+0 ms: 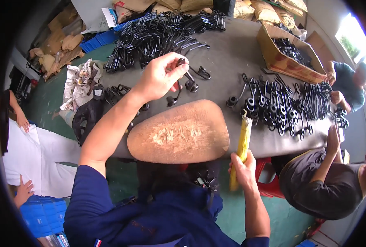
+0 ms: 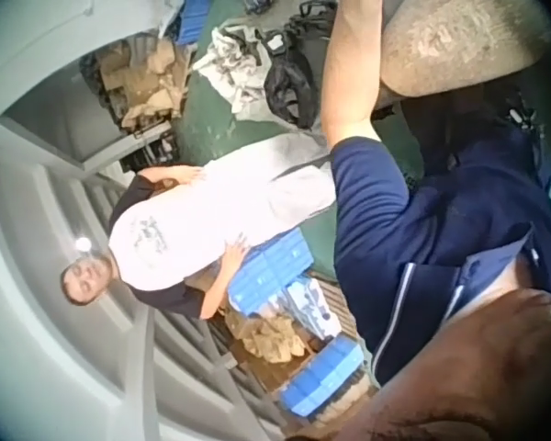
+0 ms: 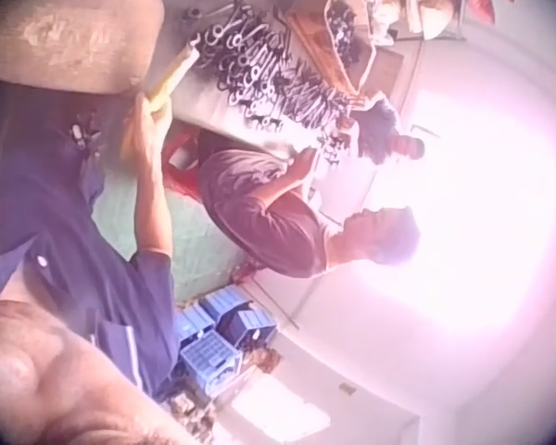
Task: Assembling black metal spring-like components using a hand-tapping tool on a workbench.
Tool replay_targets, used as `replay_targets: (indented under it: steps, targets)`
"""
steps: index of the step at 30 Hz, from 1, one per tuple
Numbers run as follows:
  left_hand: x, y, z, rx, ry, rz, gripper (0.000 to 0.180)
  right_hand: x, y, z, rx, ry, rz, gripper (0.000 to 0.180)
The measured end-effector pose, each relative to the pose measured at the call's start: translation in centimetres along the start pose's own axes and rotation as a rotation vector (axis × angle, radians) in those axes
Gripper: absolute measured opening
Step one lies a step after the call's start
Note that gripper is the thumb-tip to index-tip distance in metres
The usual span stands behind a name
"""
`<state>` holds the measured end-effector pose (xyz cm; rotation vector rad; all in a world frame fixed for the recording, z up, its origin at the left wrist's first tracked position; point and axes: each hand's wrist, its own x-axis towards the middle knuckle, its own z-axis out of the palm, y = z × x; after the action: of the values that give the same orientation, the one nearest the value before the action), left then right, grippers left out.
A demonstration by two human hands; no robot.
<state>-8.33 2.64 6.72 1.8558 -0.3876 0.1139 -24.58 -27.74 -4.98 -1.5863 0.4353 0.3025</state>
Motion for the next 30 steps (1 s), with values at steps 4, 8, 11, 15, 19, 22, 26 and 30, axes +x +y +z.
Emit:
replay_targets:
  steps: [4,8,11,15,19,22,26,30]
  targets:
    - [-6.1,2.8,-0.1,-0.021,-0.106,0.119,0.014,-3.1,-2.7,1.6,0.041,-0.024,-0.081,0.018]
    - [-11.0,-0.7,0.1,-0.227,-0.151,-0.097,0.006,-9.6,-8.4,4.6,0.186,-0.045,-0.590,0.031]
    - [-11.5,-0.9,-0.7,0.017,-0.123,0.134,0.003,-11.1,-7.9,8.1,0.392,0.003,-1.118,0.036]
    - [-12.3,0.0,0.7,0.097,-0.059,0.344,0.009,-8.1,-0.8,8.7,-0.515,-0.237,-0.004,0.035]
    - [-12.2,-0.4,-0.9,0.170,-0.026,0.332,0.012,-11.4,-4.7,9.1,-0.351,-0.256,-0.090,0.022]
    - [-11.0,-0.1,-2.4,0.172,-0.118,0.116,0.013,-12.7,-7.0,10.4,-0.048,-0.208,-0.622,0.027]
    - [-9.4,-0.1,-2.6,0.136,-0.176,0.132,0.013,-10.8,-3.4,11.7,-0.585,-0.409,-0.658,0.036]
    - [-10.9,-0.8,-1.9,0.121,-0.060,0.135,0.022,-11.1,-2.7,12.2,-0.570,-0.534,0.151,0.042]
